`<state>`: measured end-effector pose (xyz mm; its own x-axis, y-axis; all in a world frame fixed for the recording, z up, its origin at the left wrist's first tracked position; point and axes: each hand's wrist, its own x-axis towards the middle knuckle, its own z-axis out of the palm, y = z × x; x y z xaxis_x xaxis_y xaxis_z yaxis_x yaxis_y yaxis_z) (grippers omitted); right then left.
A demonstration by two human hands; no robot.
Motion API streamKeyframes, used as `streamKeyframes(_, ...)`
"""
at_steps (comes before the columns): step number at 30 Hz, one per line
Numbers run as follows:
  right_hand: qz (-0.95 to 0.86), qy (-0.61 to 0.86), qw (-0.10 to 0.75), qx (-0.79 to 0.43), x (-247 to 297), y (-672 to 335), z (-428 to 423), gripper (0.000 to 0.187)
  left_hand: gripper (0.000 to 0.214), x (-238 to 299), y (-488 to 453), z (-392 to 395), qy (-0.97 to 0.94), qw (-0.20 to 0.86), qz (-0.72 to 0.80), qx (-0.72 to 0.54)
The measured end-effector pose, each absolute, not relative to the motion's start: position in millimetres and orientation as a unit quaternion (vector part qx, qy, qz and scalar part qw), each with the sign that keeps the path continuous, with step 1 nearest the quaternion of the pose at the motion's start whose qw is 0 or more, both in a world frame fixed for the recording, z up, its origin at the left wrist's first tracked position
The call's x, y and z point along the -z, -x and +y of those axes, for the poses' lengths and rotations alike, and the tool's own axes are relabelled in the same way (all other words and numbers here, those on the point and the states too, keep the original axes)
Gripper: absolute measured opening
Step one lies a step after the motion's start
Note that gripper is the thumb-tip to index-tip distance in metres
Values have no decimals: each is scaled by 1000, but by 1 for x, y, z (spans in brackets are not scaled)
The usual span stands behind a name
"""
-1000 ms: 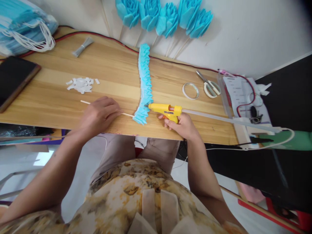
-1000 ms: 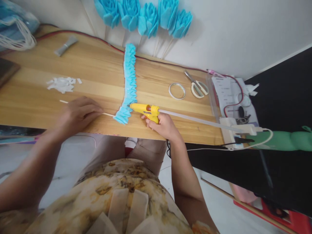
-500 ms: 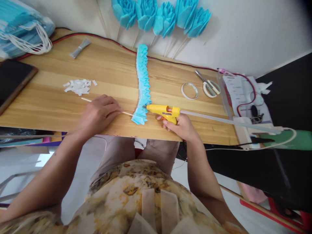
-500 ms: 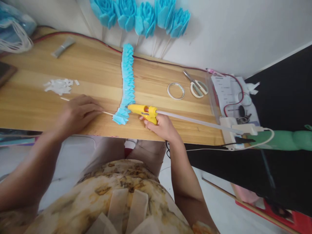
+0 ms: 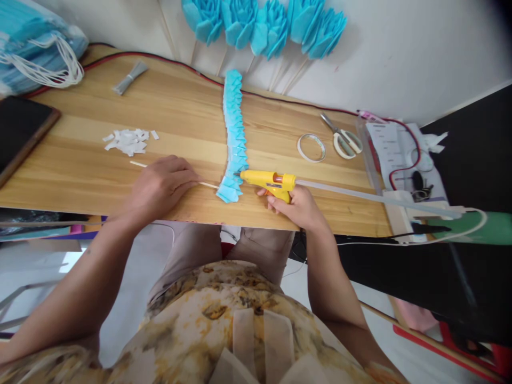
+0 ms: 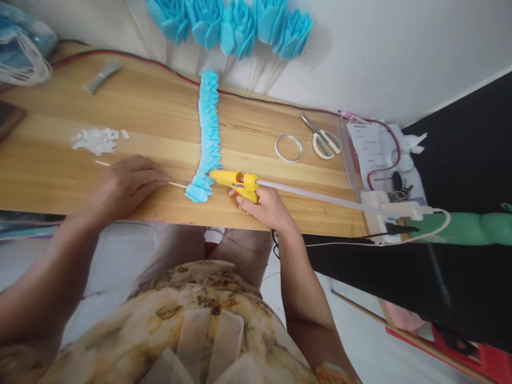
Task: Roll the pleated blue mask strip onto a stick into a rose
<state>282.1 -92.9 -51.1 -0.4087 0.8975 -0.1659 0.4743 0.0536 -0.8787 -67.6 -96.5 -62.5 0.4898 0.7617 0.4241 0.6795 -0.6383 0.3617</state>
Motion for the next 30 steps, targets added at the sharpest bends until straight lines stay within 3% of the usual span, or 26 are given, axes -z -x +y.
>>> streamKeyframes(16,-699,489,224,-472,53,-283,-93,31,40,49,67,-105,-863,82,455,-204)
streamKeyframes(30,-689,496,227,-478,53,-281,-94,32,32,55,65,-105,-852,82,461,-235)
